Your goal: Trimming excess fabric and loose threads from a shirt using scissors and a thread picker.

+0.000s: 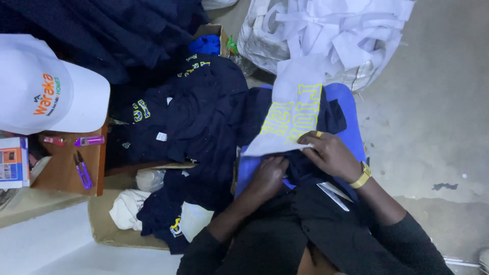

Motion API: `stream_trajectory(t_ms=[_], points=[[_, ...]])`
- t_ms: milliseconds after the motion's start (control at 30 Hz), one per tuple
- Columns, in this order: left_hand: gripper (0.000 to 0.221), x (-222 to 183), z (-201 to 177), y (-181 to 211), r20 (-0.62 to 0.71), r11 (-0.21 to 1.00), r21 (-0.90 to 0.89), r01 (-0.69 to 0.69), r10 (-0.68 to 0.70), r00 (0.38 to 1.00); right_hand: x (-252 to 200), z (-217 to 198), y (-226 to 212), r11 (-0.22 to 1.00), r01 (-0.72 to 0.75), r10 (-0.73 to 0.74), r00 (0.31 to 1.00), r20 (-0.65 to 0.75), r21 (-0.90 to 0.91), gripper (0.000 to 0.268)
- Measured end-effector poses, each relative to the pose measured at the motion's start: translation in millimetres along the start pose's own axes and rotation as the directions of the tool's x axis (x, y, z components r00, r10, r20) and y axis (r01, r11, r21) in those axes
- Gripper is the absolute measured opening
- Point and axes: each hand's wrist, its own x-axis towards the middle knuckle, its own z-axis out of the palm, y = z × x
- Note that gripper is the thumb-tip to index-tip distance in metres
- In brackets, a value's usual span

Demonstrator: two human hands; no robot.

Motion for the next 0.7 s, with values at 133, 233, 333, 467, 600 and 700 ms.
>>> stream_trajectory(t_ms=[133,233,333,467,600,700], points=[[0.033,10,-53,11,0.063,0.998,0.048,-0.043,0.040,0.997,-23,-15,25,0.962,-0.220,0.249,0.948,-0.198,0.160,0.025],[0.032,15,-73,16,0.148,0.969,0.219,-0.111,0.080,0.986,-31,-34,48,0.882,-0.296,0.414,0.858,-0.305,0.366,0.031],[0.039,12,-105,13,0.290,0.967,0.227,-0.113,0.044,0.956,-36,-69,23,0.740,-0.282,0.582,0.724,-0.371,0.611,0.015],[0.050,-31,-139,-26,0.497,0.993,0.115,-0.033,-0.029,0.867,-88,-95,26,0.712,-0.019,0.604,0.527,-0.598,0.702,0.022],[0.015,-81,-208,-46,0.459,0.942,-0.280,0.184,-0.037,0.888,-109,-62,40,0.893,-0.265,0.450,0.500,-0.740,0.364,0.041],[0.040,-99,-191,-47,0.275,0.745,-0.652,0.137,0.064,0.959,-76,-20,33,0.848,-0.261,0.432,0.844,-0.318,0.461,0.023]])
